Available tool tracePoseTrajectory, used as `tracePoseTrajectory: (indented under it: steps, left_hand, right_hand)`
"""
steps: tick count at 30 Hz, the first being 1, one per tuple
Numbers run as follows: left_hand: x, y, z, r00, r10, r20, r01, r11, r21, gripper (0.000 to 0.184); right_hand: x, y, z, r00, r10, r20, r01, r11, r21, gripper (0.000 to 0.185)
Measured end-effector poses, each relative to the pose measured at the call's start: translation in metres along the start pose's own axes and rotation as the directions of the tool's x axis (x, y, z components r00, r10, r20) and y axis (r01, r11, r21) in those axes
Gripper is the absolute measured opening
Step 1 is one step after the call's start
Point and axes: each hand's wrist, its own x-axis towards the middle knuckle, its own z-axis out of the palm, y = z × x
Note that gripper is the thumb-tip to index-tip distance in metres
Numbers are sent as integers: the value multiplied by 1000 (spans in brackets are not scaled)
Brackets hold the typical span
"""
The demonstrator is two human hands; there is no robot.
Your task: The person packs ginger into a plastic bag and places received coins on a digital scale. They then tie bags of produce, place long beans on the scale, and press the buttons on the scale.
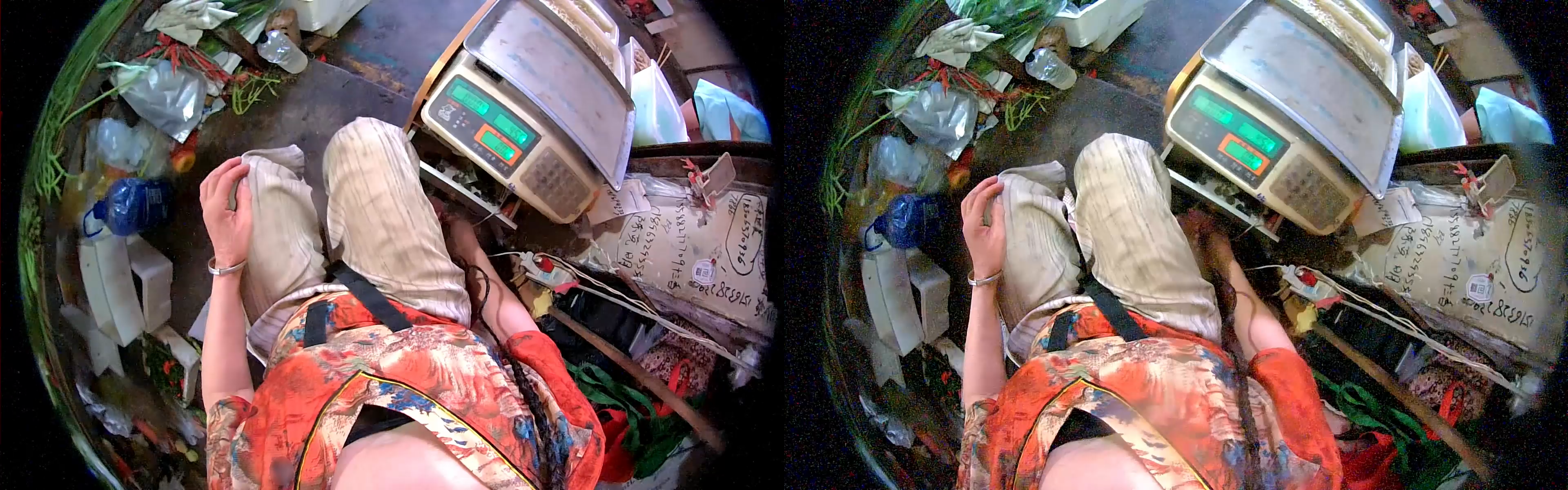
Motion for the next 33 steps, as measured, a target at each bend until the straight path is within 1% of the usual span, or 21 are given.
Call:
tracePoseTrajectory:
  steps: [5,6,7,8,9,10,12,13,16,17,19,21,22,24,25,26,27,29,30,31,33]
  left_hand:
    - [0,-1,1,1000,5,-3,-5,1000,1,19]
    - [1,-1,1,1000,8,-2,-8,1000,5,18]
    - [1,-2,1,1000,12,-1,-12,1000,1,18]
    - [1,-2,1,1000,4,1,-4,1000,-9,18]
    - [2,-2,2,1000,-2,1,3,1000,-18,18]
    - [2,-3,2,1000,5,-6,-5,1000,-19,18]
    - [-1,-4,3,1000,-5,-12,5,1000,-31,18]
    - [-1,-4,2,1000,-6,-10,6,999,-31,18]
    - [-1,-5,0,1000,1,10,-1,1000,-12,19]
    - [-1,-7,1,1000,-2,9,2,1000,-23,19]
    - [-1,-7,1,1000,6,3,-6,999,-36,19]
    - [-1,-7,1,1000,11,-4,-11,998,-60,19]
    - [-2,-12,4,999,28,-16,-29,997,-78,21]
    - [0,-8,3,999,49,-23,-50,998,-43,22]
    - [0,-13,4,997,73,-36,-74,997,-21,21]
    - [-1,-16,5,995,84,-50,-85,996,-13,20]
    - [-2,-17,5,993,97,-69,-97,995,5,19]
    - [-2,-11,3,993,74,-96,-73,997,14,19]
    - [-1,-9,1,992,73,-100,-72,997,7,19]
    - [0,-7,-1,992,73,-101,-74,997,-4,19]
    - [-2,-6,-1,990,75,-123,-74,997,19,19]
  right_hand:
    - [-30,-59,16,987,78,-139,-48,977,210,18]
    - [-45,-88,48,985,18,-170,1,994,106,21]
    - [-42,-98,53,986,-27,-166,71,962,264,22]
    - [-41,-100,52,967,-38,-253,128,927,351,26]
    - [-40,-103,52,942,-41,-335,191,882,430,31]
    - [-39,-101,45,943,-49,-329,196,881,431,31]
    - [-44,-90,31,923,-78,-377,181,952,245,33]
    - [-50,-86,27,922,-76,-379,180,953,246,33]
    - [-66,-77,10,929,-165,-332,149,986,-73,27]
    - [-68,-76,5,927,-171,-334,156,985,-71,27]
    - [-75,-78,7,831,-268,-488,111,938,-327,26]
    - [-77,-75,-15,816,-294,-497,123,930,-347,32]
    - [-71,-70,-31,692,-417,-590,131,876,-465,25]
    - [-50,-68,-67,515,-554,-654,135,806,-576,20]
    - [-42,-69,-82,490,-567,-662,152,804,-575,23]
    - [-46,-77,-73,544,-560,-625,236,817,-526,26]
    - [3,-64,-162,519,-767,-377,557,638,-532,28]
    - [-22,-96,-87,654,-425,-626,188,893,-409,30]
    - [-33,-107,-57,662,-446,-602,188,876,-443,32]
    - [-31,-107,-53,717,-392,-576,205,909,-363,35]
    - [-27,-111,-65,761,-215,-613,64,964,-259,28]
